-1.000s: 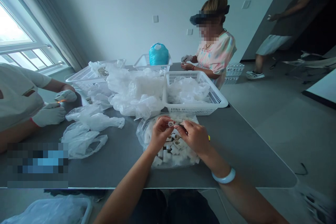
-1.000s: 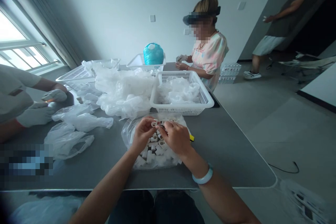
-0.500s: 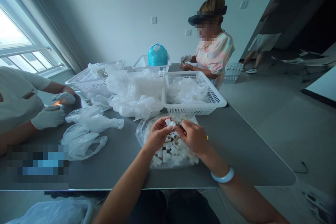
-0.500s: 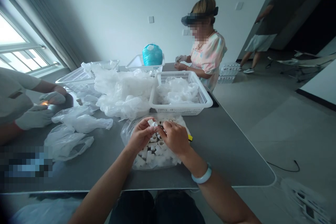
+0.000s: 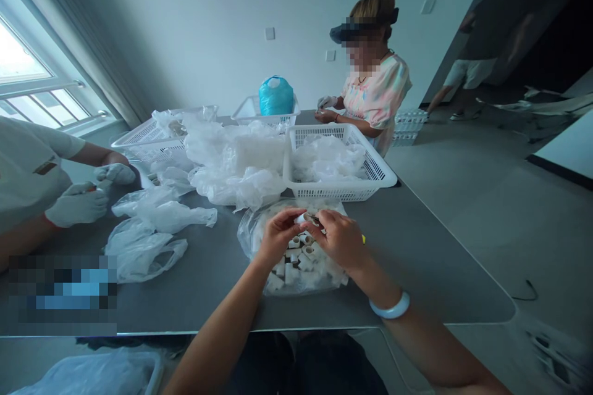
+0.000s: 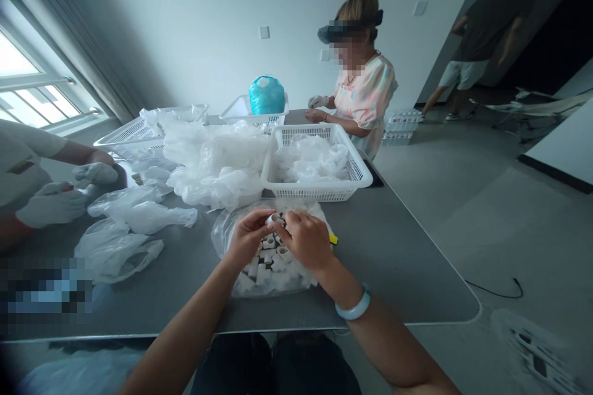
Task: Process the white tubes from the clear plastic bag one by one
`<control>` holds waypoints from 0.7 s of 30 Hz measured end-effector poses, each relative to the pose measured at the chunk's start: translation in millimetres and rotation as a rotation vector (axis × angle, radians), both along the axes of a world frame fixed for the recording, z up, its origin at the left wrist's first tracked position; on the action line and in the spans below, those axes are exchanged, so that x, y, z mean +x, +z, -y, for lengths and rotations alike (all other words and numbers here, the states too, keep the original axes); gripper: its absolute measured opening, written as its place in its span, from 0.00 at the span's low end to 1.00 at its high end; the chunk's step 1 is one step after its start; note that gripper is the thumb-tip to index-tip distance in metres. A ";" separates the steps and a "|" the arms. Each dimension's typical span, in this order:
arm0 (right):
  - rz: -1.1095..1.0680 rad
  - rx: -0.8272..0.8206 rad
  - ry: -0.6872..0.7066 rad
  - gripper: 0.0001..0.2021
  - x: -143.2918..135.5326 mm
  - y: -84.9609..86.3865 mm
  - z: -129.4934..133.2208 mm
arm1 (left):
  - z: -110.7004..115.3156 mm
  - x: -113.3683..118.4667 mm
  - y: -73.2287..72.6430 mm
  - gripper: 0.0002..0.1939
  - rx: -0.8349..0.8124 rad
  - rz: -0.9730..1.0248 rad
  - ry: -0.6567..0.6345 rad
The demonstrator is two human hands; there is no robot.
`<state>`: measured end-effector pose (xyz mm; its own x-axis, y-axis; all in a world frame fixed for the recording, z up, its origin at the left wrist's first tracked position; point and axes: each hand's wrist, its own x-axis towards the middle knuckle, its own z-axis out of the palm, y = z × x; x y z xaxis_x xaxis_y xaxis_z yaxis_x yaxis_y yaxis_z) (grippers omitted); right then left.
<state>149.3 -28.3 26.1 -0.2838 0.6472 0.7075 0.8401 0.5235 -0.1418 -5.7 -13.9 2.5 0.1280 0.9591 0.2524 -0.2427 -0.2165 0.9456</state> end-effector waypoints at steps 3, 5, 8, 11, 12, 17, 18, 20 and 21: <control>0.016 -0.016 -0.029 0.27 -2.1 -2.7 0.0 | 1.2 0.6 0.7 0.11 0.043 -0.030 0.018; 0.021 -0.037 -0.038 0.27 -3.1 -4.6 0.6 | 2.3 1.4 1.9 0.10 0.062 -0.049 0.050; 0.029 -0.053 -0.030 0.26 -2.7 -6.1 1.0 | 3.3 2.8 3.2 0.10 0.047 -0.033 0.079; 0.006 -0.037 -0.024 0.26 -0.2 -6.2 -0.6 | 3.4 3.4 4.2 0.11 0.023 -0.024 0.068; -0.004 -0.030 -0.025 0.26 0.8 -6.1 -1.5 | 3.5 3.3 4.7 0.12 0.016 -0.030 0.058; -0.016 -0.052 -0.046 0.28 2.7 -6.5 -6.3 | 4.5 1.2 8.9 0.12 0.039 -0.105 0.055; -0.015 -0.062 -0.048 0.28 2.4 -6.9 -6.9 | 4.7 0.7 9.8 0.10 0.071 -0.126 0.066; -0.013 -0.077 -0.052 0.28 1.6 -7.9 -7.4 | 4.9 0.0 11.0 0.10 0.141 -0.165 0.096; -0.012 -0.081 -0.054 0.28 1.2 -8.4 -7.5 | 4.8 -0.2 11.1 0.11 0.170 -0.185 0.116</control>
<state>150.5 -20.8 17.8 -0.2389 0.7164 0.6555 0.8647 0.4642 -0.1922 -6.0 -18.7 13.6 0.0791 0.9160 0.3933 -0.0334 -0.3919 0.9194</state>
